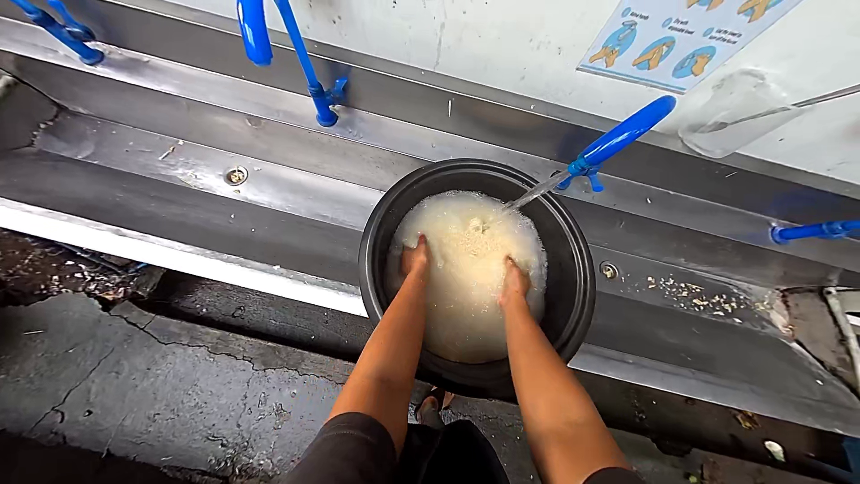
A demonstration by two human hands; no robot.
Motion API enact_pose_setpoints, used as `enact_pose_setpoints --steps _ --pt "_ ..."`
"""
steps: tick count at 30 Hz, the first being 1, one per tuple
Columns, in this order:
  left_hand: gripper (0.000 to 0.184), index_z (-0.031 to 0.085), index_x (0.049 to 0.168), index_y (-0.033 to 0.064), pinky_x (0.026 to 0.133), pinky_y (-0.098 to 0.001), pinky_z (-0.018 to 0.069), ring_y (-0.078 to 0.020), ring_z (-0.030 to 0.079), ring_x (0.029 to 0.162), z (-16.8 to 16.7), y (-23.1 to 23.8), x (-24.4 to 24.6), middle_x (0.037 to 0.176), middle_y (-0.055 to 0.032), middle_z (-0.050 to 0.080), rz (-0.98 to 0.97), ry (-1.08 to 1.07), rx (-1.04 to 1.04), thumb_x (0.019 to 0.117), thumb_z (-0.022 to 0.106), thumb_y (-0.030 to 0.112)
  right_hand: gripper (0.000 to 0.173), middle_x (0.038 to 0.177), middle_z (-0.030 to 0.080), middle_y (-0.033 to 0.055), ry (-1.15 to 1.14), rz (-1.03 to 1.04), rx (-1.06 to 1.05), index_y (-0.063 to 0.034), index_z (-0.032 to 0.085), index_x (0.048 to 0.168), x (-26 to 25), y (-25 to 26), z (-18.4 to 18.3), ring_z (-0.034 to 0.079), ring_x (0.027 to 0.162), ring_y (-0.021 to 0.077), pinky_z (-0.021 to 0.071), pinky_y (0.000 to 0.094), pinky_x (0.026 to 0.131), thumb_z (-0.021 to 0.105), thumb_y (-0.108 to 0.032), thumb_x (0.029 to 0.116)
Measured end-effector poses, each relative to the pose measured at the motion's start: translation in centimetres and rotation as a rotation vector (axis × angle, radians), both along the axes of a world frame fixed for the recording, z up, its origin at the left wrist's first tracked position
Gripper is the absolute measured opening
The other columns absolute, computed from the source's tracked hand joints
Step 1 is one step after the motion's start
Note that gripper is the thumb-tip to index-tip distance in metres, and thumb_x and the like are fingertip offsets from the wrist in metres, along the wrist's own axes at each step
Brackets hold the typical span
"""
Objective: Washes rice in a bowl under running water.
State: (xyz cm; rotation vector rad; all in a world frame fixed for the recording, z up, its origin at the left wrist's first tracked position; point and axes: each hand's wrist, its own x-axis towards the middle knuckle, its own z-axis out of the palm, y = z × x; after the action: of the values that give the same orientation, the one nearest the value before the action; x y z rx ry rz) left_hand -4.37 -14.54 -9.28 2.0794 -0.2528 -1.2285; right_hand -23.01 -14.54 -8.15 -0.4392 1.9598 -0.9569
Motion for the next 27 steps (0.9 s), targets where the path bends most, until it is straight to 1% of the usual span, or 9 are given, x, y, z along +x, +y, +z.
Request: enact_pose_setpoints --steps 6,9,12,15,18,20,22,25,27 --pt "0.072 0.047 0.144 -0.0048 0.105 -0.0574 0.0462 -0.0401 0.053 0.130 1.7 0.2 -3.5 0.142 -0.0301 0.053 0.008 0.410 -0.135 0.1044 0.052 0.056 0.054 0.134 0.060 0.0239 -0.305 0.118 -0.061 0.0056 0.052 0.139 4.2 0.4 0.8 0.061 0.120 0.0301 0.0515 0.0479 0.101 0.066 -0.032 0.1019" --pt "0.045 0.052 0.138 -0.0023 0.096 -0.0518 0.0498 -0.0346 0.059 0.116 3.1 0.4 -4.3 0.130 -0.0264 0.059 -0.095 0.379 -0.189 0.1100 0.048 0.032 0.035 0.115 0.066 0.0219 -0.325 0.254 -0.107 0.0064 0.057 0.129 6.3 1.0 2.0 0.066 0.101 0.0260 0.0566 0.0434 0.089 0.061 -0.018 0.1044" --pt "0.028 0.061 0.127 -0.0036 0.093 -0.0542 0.0509 -0.0355 0.064 0.107 4.1 0.4 -4.6 0.116 -0.0260 0.066 -0.169 0.165 -0.280 0.1040 0.059 0.013 0.024 0.102 0.067 0.0193 -0.290 0.319 -0.194 0.0054 0.059 0.123 7.0 1.2 3.6 0.067 0.088 0.0224 0.0586 0.0392 0.079 0.061 -0.005 0.1017" --pt "0.026 0.062 0.122 -0.0029 0.085 -0.0598 0.0518 -0.0398 0.066 0.099 4.6 0.0 -4.2 0.108 -0.0269 0.067 -0.234 0.009 -0.331 0.1058 0.054 0.016 0.019 0.103 0.065 0.0201 -0.120 0.400 -0.165 0.0062 0.061 0.119 7.2 0.6 5.2 0.065 0.092 0.0243 0.0555 0.0415 0.083 0.056 -0.003 0.1037" --pt "0.053 0.065 0.108 -0.0065 0.083 -0.0635 0.0515 -0.0445 0.066 0.097 5.7 -0.5 -3.1 0.101 -0.0297 0.066 -0.367 -0.105 -0.250 0.1112 0.041 0.041 0.039 0.103 0.067 0.0247 0.216 0.527 -0.069 0.0076 0.066 0.108 6.5 -0.9 5.5 0.065 0.099 0.0339 0.0514 0.0516 0.090 0.056 -0.030 0.1070" --pt "0.065 0.068 0.104 -0.0072 0.090 -0.0659 0.0493 -0.0464 0.065 0.108 8.0 -1.0 -2.0 0.108 -0.0312 0.067 -0.440 -0.200 -0.136 0.1103 0.037 0.050 0.043 0.109 0.070 0.0266 0.496 0.622 0.033 0.0062 0.071 0.102 5.3 -1.9 6.5 0.066 0.110 0.0395 0.0496 0.0569 0.097 0.061 -0.035 0.1026" --pt "0.058 0.070 0.103 -0.0072 0.096 -0.0637 0.0479 -0.0450 0.064 0.115 8.3 -1.9 -0.6 0.113 -0.0306 0.068 -0.430 -0.303 -0.123 0.1074 0.049 0.047 0.034 0.120 0.068 0.0276 0.658 0.654 0.042 0.0051 0.074 0.104 3.1 -3.0 6.0 0.062 0.122 0.0410 0.0460 0.0562 0.105 0.073 -0.027 0.0926" --pt "0.049 0.063 0.131 -0.0053 0.115 -0.0613 0.0368 -0.0457 0.048 0.138 5.4 -3.0 1.7 0.142 -0.0315 0.054 -0.418 -0.357 -0.201 0.1042 0.059 0.036 0.056 0.145 0.050 0.0303 0.661 0.598 -0.042 0.0052 0.064 0.129 -1.5 -4.8 2.1 0.046 0.140 0.0416 0.0383 0.0525 0.117 0.082 -0.016 0.0807" --pt "0.054 0.053 0.146 -0.0006 0.118 -0.0611 0.0339 -0.0441 0.043 0.143 2.9 -3.5 2.6 0.150 -0.0291 0.049 -0.380 -0.286 -0.192 0.1051 0.058 0.034 0.069 0.151 0.047 0.0276 0.568 0.522 -0.045 0.0029 0.053 0.144 -3.1 -5.2 -0.1 0.044 0.143 0.0379 0.0366 0.0504 0.118 0.081 -0.018 0.0840"
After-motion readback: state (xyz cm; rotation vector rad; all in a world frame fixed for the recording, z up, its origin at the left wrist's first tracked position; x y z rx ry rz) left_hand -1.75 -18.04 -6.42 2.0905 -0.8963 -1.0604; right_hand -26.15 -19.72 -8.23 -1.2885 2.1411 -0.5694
